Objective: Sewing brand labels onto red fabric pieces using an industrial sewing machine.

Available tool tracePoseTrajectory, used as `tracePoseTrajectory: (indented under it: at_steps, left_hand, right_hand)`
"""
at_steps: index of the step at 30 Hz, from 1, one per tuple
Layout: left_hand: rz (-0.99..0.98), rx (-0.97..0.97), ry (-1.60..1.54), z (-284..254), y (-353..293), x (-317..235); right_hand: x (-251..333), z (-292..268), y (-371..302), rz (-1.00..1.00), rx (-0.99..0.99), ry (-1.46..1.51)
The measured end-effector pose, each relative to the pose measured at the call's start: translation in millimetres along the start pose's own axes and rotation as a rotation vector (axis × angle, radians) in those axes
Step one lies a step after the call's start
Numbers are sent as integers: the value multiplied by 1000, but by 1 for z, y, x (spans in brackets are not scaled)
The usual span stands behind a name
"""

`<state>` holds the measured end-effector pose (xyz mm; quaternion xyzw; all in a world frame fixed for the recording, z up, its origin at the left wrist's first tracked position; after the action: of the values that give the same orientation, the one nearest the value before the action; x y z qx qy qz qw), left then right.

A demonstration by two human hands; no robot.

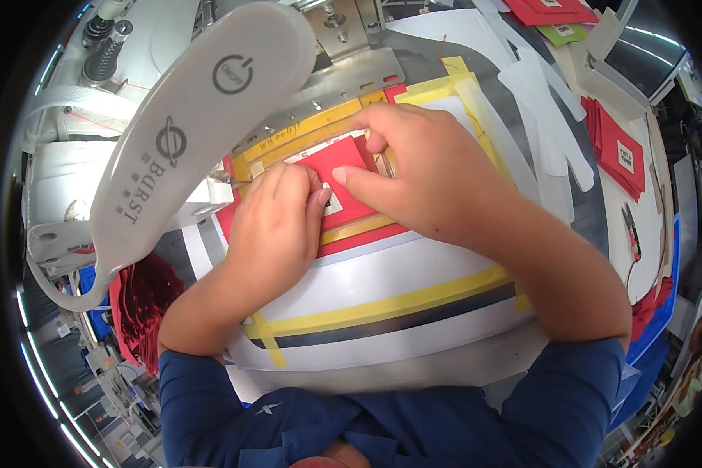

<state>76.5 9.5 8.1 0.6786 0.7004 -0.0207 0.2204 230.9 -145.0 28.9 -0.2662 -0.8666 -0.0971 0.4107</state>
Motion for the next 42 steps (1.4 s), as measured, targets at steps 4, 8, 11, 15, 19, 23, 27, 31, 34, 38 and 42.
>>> tracePoseTrajectory:
  at_steps: [4, 8, 11, 15, 19, 23, 27, 31, 34, 38, 42]
  left_hand:
    - [10, -7, 14, -2, -1, -1]
    - [102, -33, 16, -2, 2, -3]
    - [151, -55, 20, -1, 4, -2]
    - [212, -85, 31, -1, 5, -2]
    - [186, -78, 12, -2, 5, -6]
    - [73, 173, 126, -7, 3, -9]
    - [142, 21, 109, -1, -1, -4]
    - [239, -14, 108, 0, 8, 0]
    - [170, 120, 81, 4, 15, 1]
    - [154, 83, -16, 7, 17, 3]
    - [83, 93, -78, 9, 16, 1]
  right_hand:
    - [0, 8, 7, 60, -8, 157]
    - [-14, 20, 11, -65, -170, 179]
    - [-15, 22, 12, -46, -192, 111]
    - [-14, 26, 16, -111, -213, -87]
    - [-15, 26, 16, -104, -214, -143]
    - [-16, 26, 18, -102, -225, -192]
    - [4, -1, 19, 27, -163, -31]
    - [-11, 13, 23, 87, -158, -104]
    - [-16, 11, 18, -28, -234, -67]
    - [-35, 6, 26, 77, -203, 112]
    - [-37, 10, 28, 114, -174, 275]
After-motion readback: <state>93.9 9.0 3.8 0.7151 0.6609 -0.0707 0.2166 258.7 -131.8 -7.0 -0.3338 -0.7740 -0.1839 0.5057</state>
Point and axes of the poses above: each hand's wrist, its own y-axis towards the middle knuckle, its own z-axis out of the palm, x = y × z, the point moved 2 cm from there along y, towards the middle knuckle, and after that the axes turned 2 degrees about z, right-handed, at the moved point
